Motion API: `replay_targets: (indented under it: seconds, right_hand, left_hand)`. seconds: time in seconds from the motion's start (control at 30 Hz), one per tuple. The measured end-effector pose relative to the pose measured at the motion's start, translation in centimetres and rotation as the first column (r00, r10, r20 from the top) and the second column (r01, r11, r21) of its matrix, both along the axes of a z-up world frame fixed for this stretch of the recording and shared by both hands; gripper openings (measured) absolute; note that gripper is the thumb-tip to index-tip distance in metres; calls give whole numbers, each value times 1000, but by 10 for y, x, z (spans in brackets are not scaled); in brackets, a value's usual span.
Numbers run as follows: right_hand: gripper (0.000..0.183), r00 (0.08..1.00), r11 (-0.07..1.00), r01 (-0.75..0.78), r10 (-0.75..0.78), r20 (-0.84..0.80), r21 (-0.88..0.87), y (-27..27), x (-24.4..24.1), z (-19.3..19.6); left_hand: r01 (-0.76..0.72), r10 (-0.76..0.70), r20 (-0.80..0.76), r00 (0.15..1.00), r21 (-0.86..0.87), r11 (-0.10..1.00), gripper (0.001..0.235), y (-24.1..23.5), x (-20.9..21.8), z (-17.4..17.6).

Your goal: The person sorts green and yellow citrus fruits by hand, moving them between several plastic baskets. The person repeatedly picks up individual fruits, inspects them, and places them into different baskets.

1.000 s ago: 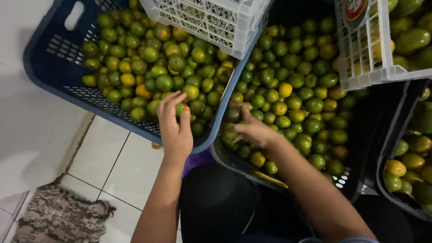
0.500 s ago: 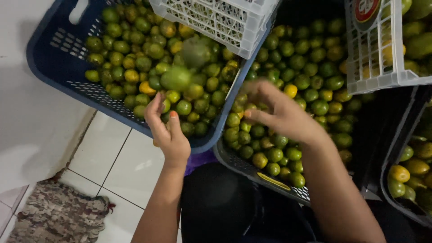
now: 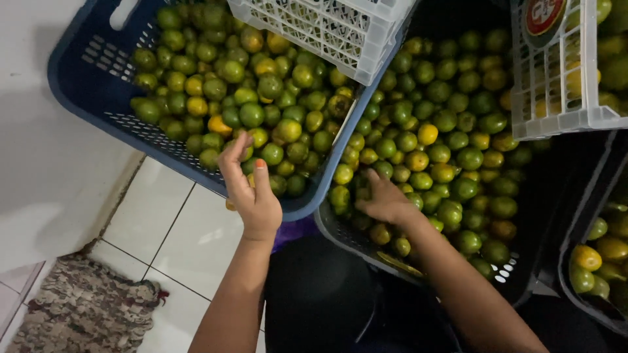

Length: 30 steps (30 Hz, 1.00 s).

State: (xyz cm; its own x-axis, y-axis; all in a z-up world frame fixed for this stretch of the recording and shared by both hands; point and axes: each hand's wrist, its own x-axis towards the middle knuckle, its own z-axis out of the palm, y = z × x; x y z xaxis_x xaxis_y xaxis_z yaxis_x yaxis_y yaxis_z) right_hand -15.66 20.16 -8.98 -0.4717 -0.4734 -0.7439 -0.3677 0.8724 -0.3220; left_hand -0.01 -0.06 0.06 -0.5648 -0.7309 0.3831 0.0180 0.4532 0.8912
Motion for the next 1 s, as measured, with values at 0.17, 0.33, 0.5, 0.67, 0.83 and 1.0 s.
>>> replay_targets:
  seconds: [0.17,0.33,0.5,0.67,0.83,1.0]
  right_hand:
    - [92,969,969,-237,241,53,-76,-11,37,34]
    - [71,936,937,-349,346,-63,-31,-24,25,47]
    - [80,931,959,-271,282,232,-78,-35,-23,109]
    - [68,973,639,-228,185,-141,-735,-54,-21,223]
    - [56,956,735,-285,172,-238,-616,-23,-25,210]
    - [50,836,885,-441,465,-293,148,44,-31,64]
  left_hand:
    - [-27,27,16,1000,-11,1000,39,3,0,1]
    - [-29,29,15,999,-6,1000,37,4,1,8]
    - [-16,17,57,998,-7,1000,36,4,1,12]
    - [-63,62,-33,998,-44,997,39,6,-1,8]
    - [-88,87,-68,994,-4,996,36,5,2,2]
    - [-25,25,6,1000,-32,999,33,3,2,5]
